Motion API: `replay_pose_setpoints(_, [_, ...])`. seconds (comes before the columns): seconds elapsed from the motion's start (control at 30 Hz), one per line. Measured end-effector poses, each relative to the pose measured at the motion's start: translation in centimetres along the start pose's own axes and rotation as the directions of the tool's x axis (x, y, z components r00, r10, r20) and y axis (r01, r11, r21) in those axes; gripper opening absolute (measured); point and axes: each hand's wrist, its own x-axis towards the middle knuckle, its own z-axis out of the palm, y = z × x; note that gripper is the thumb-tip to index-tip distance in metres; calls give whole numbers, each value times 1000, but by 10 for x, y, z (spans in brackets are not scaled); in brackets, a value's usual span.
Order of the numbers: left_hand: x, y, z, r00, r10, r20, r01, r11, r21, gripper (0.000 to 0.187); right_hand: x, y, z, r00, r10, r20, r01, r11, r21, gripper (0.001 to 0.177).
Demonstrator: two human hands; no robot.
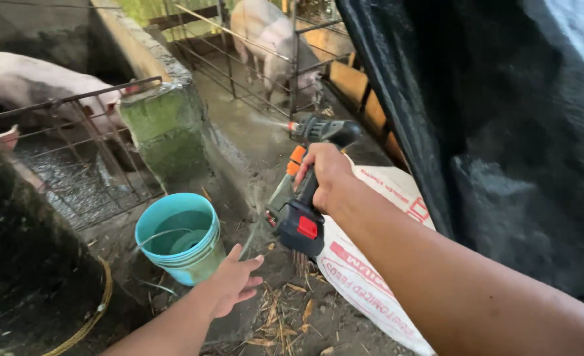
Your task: Using a high-pressure water sprayer to clean a pig enclosure and bathe the pigs.
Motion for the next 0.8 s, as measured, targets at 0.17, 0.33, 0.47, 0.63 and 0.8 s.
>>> replay_pose_setpoints(0.17, [13,38,2,1000,24,-18,-25,996,-84,92,32,-16,9,998,23,53,-22,1000,-22,4])
replay_pose_setpoints(0.33, [90,85,-19,993,118,-10,-118,987,-112,81,92,-25,14,999,49,-7,-49,999,-1,6])
replay_pose_setpoints(0.47, [151,154,-24,932,361,34,-355,928,-108,67,144,-36,29,998,55,-34,-58,993,-99,6])
replay_pose_setpoints(0.63, [206,252,0,763,623,175,-628,777,-27,51,253,-27,70,995,82,-51,-88,985,-146,8])
replay_pose_setpoints(0.8, [257,336,-28,677,620,396,-711,691,133,75,395,-23,103,997,34,-63,-50,962,-268,14])
